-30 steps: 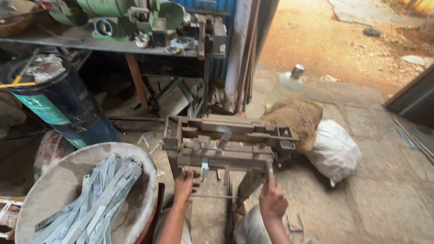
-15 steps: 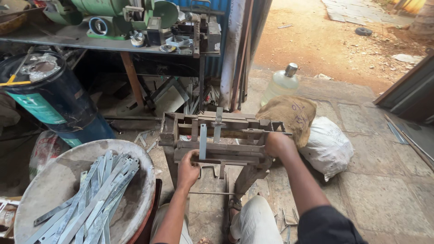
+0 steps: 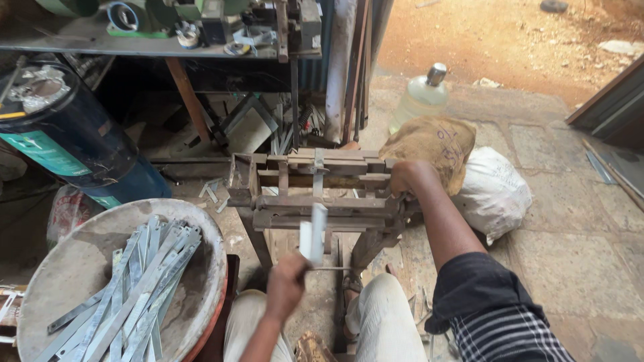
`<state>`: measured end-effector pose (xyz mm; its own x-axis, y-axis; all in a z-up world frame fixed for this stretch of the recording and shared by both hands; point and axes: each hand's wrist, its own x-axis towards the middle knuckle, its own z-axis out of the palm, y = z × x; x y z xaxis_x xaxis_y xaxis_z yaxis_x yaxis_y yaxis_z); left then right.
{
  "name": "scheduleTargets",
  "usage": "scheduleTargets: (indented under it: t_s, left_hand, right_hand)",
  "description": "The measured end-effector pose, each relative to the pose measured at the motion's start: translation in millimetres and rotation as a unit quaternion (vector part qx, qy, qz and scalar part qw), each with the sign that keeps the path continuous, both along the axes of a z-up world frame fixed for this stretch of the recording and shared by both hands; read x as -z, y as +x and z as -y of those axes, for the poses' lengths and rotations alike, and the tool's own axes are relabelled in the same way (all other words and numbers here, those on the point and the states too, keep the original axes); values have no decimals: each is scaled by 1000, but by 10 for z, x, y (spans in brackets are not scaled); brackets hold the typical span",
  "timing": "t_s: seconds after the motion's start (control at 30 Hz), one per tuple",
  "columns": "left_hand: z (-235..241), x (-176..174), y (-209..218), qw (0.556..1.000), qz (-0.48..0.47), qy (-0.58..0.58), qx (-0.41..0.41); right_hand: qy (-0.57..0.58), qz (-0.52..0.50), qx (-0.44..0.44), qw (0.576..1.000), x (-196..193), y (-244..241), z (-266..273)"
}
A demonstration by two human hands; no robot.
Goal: The person uses a wooden framing tool to straighten metal strips, sliding each strip through the frame and pulling on it by hand.
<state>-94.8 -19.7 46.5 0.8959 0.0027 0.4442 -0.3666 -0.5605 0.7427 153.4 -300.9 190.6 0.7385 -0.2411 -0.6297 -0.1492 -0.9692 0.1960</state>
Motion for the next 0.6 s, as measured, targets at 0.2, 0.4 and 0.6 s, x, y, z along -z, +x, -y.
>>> scheduleTargets:
  t_s: [0.2, 0.4, 0.6]
  left_hand:
    - [578, -190, -455, 979, 3, 110, 172]
    - [1427, -109, -531, 934, 49, 160, 317]
    - [2446, 327, -616, 920, -171, -51, 348]
  right_hand:
    - [0, -22, -23, 999, 2, 52, -25]
    - [-32, -27, 0, 999, -79, -9, -72]
    - [-23, -26, 16, 999, -119, -75, -98]
